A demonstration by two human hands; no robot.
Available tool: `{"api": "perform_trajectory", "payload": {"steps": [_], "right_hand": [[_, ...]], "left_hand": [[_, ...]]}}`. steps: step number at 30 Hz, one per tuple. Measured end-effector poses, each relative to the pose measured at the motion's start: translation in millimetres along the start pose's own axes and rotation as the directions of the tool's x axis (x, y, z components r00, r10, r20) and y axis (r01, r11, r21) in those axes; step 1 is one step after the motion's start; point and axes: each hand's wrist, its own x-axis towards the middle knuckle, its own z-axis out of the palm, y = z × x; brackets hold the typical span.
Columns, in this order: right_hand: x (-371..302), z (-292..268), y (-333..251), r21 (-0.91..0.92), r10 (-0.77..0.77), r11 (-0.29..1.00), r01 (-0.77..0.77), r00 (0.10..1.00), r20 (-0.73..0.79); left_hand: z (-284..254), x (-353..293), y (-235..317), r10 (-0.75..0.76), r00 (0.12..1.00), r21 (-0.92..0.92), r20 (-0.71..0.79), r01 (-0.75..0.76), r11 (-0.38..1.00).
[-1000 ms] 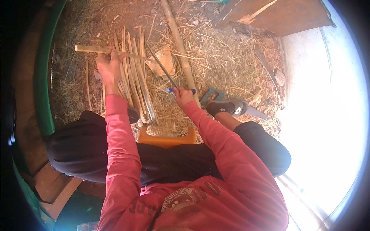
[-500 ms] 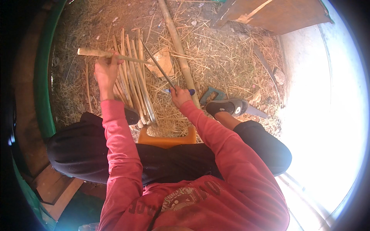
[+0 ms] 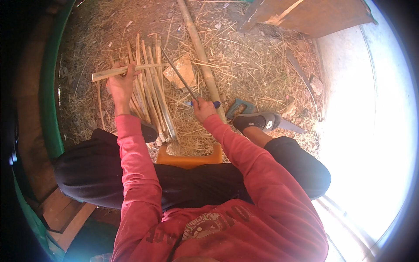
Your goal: The person sits on the ground and uses a knife to shave the bark off a long wooden stick. They rotate the stick and pull the knife along its length to remove thin strips of bark, then place the finished stick on a pile of similar sticks.
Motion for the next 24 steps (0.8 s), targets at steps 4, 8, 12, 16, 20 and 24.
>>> {"api": "perform_trajectory", "payload": {"steps": [4,8,12,16,20,24], "right_hand": [[1.7,-6.1,-11.9,-0.020,-0.030,0.999,0.030,0.999,-0.017],[12.3,-13.6,-23.5,0.055,-0.060,0.996,0.065,0.995,-0.079],[13.1,-17.5,-33.6,-0.012,-0.061,0.998,0.061,0.996,-0.062],[9.0,0.8,-2.4,-0.214,-0.042,0.977,0.019,0.994,-0.103],[13.5,2.3,17.6,-0.198,-0.040,0.980,0.033,0.999,-0.029],[11.0,-12.3,-12.5,-0.080,-0.066,0.995,0.060,0.995,-0.069]], "left_hand": [[-1.9,3.0,1.9,0.033,0.999,0.107,0.002,-0.033,0.994],[-1.1,5.1,10.9,0.077,0.996,0.123,0.041,-0.081,0.989],[7.7,1.0,3.5,0.065,0.997,0.019,0.051,-0.066,0.998],[12.4,-3.0,17.9,0.087,0.996,0.195,0.026,-0.090,0.977],[12.0,-0.8,10.4,0.199,0.979,0.199,0.042,-0.204,0.959],[13.9,-5.2,21.2,0.172,0.983,0.199,0.067,-0.182,0.963]]}}
